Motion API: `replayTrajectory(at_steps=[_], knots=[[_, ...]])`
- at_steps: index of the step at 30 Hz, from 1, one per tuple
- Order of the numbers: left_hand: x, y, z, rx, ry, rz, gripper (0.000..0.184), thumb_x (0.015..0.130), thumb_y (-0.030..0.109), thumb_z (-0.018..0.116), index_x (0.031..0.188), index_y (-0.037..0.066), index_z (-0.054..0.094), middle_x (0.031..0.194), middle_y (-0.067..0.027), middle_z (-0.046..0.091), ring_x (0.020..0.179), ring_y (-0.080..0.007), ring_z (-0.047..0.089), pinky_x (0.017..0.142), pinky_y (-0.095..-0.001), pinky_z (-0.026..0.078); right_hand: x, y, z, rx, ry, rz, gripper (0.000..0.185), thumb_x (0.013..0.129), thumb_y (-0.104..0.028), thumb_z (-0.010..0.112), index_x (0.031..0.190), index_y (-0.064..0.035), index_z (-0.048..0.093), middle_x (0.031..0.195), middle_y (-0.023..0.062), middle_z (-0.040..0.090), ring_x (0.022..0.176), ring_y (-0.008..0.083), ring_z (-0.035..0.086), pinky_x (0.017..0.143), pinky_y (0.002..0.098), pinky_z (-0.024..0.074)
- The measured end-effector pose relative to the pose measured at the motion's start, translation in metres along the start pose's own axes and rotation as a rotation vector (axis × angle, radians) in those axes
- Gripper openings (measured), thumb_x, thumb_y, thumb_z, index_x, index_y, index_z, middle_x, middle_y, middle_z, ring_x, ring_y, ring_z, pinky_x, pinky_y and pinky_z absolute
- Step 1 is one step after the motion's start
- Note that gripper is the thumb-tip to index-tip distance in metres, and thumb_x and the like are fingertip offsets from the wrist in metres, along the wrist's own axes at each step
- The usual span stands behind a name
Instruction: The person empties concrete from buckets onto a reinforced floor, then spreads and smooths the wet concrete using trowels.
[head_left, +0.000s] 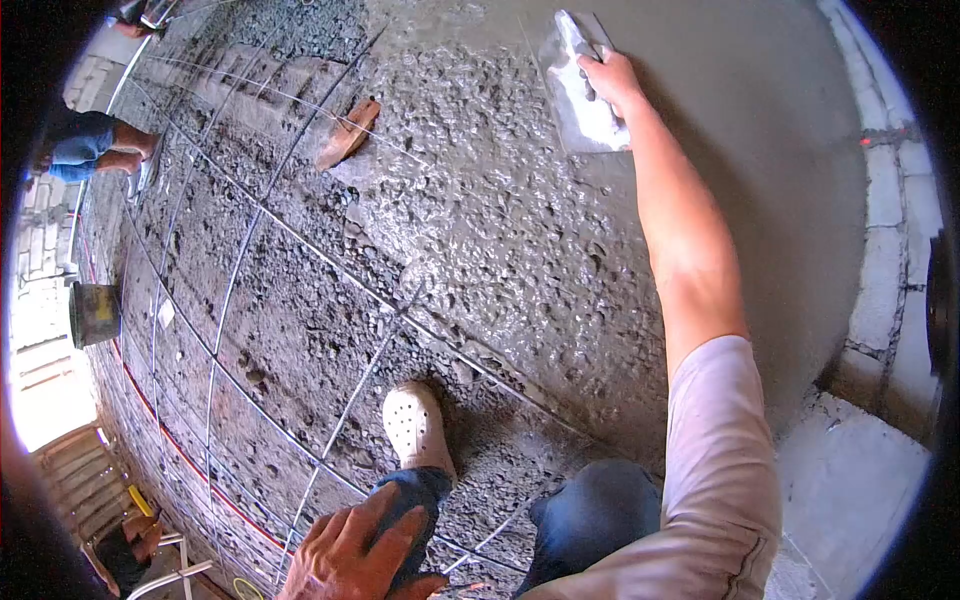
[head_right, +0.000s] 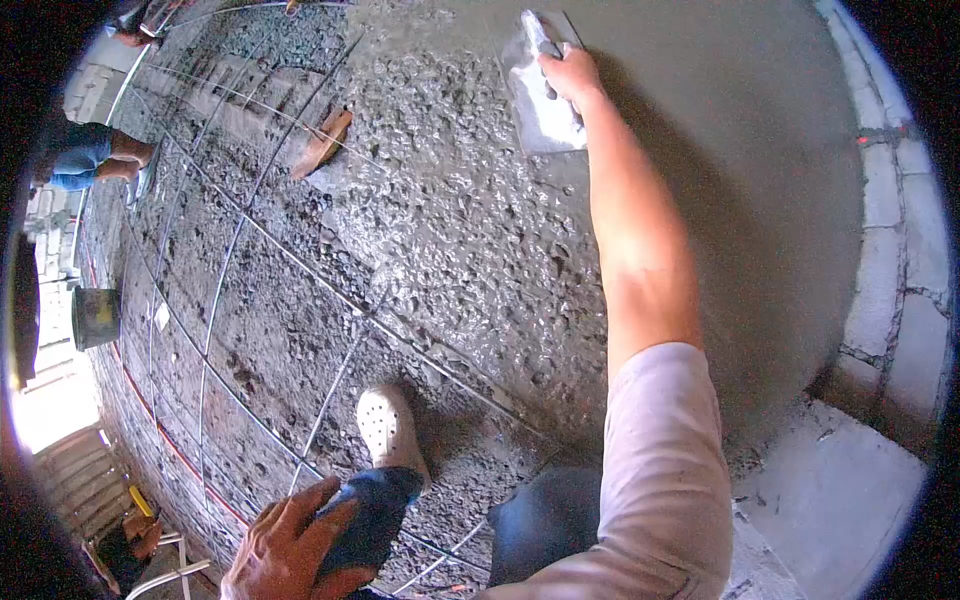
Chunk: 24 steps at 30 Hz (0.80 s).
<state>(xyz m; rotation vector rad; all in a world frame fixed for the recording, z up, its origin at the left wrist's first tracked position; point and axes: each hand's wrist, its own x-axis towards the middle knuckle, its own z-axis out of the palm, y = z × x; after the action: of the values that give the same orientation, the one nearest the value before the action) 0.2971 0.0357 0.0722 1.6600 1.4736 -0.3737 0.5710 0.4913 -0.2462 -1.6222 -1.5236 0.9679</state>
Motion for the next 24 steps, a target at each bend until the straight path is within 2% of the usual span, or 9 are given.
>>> replayTrajectory(at_steps=[1,3,9,11,12,14,18,20,24], knots=[[0.001,-0.004,-0.003,-0.002,-0.004,0.003,0.062,0.075,0.049,0.066,0.121,0.008,0.054,0.124,-0.0229,0.048,0.108,-0.0399,0.054,0.092,-0.0473,0.043,0.002,-0.006,0.004,-0.014,0.008,-0.013,0.043,0.081,-0.025,0.061,0.112,0.0041,0.054,0.075,0.0104,0.064,0.058,0.0183,0.060,0.054,0.0342,0.0483],[0.002,-0.013,-0.009,-0.091,0.075,0.114,0.052,0.077,0.014,0.059,0.125,0.002,0.044,0.124,-0.0238,0.048,0.102,-0.0426,0.053,0.086,-0.0470,0.045,0.003,-0.017,0.009,0.008,-0.023,0.018,0.041,0.082,-0.025,0.061,0.110,0.0039,0.056,0.075,0.0103,0.064,0.058,0.0180,0.060,0.054,0.0340,0.0481],[0.007,-0.043,-0.018,-0.097,0.106,0.140,0.056,0.073,0.014,0.061,0.125,0.001,0.045,0.126,-0.0246,0.046,0.104,-0.0430,0.052,0.087,-0.0472,0.044,0.027,-0.032,0.032,0.014,0.008,-0.001,0.041,0.081,-0.026,0.061,0.109,0.0041,0.057,0.078,0.0116,0.064,0.059,0.0187,0.060,0.055,0.0342,0.0479],[0.011,-0.046,-0.028,-0.123,0.036,0.094,0.056,0.073,0.015,0.062,0.125,0.001,0.046,0.126,-0.0244,0.046,0.104,-0.0430,0.051,0.087,-0.0472,0.044,0.037,-0.034,0.042,0.009,0.071,-0.013,0.041,0.084,-0.025,0.060,0.110,0.0051,0.053,0.073,0.0042,0.057,0.057,0.0127,0.049,0.051,0.0310,0.0423],[0.011,-0.054,-0.025,-0.123,0.034,0.093,0.056,0.073,0.015,0.062,0.125,0.001,0.046,0.126,-0.0244,0.046,0.104,-0.0430,0.051,0.087,-0.0472,0.044,0.042,-0.036,0.046,0.010,0.069,-0.010,0.041,0.084,-0.025,0.060,0.110,0.0051,0.053,0.073,0.0042,0.057,0.057,0.0127,0.049,0.051,0.0310,0.0423],[0.013,-0.070,-0.017,-0.056,-0.025,0.049,0.060,0.076,0.049,0.066,0.120,0.009,0.055,0.123,-0.0240,0.048,0.108,-0.0405,0.054,0.091,-0.0477,0.044,0.057,-0.036,0.051,-0.011,0.024,-0.020,0.044,0.084,-0.025,0.060,0.113,0.0063,0.051,0.075,0.0046,0.058,0.059,0.0130,0.051,0.054,0.0309,0.0430],[0.016,-0.070,-0.030,-0.048,-0.045,0.035,0.057,0.078,0.045,0.064,0.121,0.008,0.053,0.124,-0.0243,0.048,0.108,-0.0398,0.054,0.091,-0.0480,0.044,0.059,-0.050,0.060,-0.063,0.060,-0.012,0.042,0.084,-0.027,0.060,0.111,0.0047,0.053,0.075,0.0046,0.058,0.059,0.0132,0.051,0.054,0.0306,0.0430],[0.020,-0.060,-0.044,-0.115,0.068,0.115,0.055,0.072,0.016,0.062,0.124,0.001,0.047,0.126,-0.0244,0.046,0.104,-0.0428,0.052,0.087,-0.0471,0.044,0.045,-0.067,0.057,-0.049,-0.039,0.054,0.039,0.084,-0.029,0.060,0.106,0.0025,0.057,0.074,0.0040,0.057,0.058,0.0122,0.050,0.053,0.0295,0.0424],[0.025,-0.053,-0.040,-0.092,0.119,0.122,0.058,0.070,0.017,0.063,0.123,0.001,0.047,0.128,-0.0255,0.045,0.106,-0.0433,0.051,0.088,-0.0478,0.043,0.049,-0.057,0.054,-0.113,-0.087,0.011,0.035,0.084,-0.031,0.060,0.103,-0.0011,0.060,0.074,0.0029,0.058,0.059,0.0113,0.050,0.052,0.0285,0.0419]])
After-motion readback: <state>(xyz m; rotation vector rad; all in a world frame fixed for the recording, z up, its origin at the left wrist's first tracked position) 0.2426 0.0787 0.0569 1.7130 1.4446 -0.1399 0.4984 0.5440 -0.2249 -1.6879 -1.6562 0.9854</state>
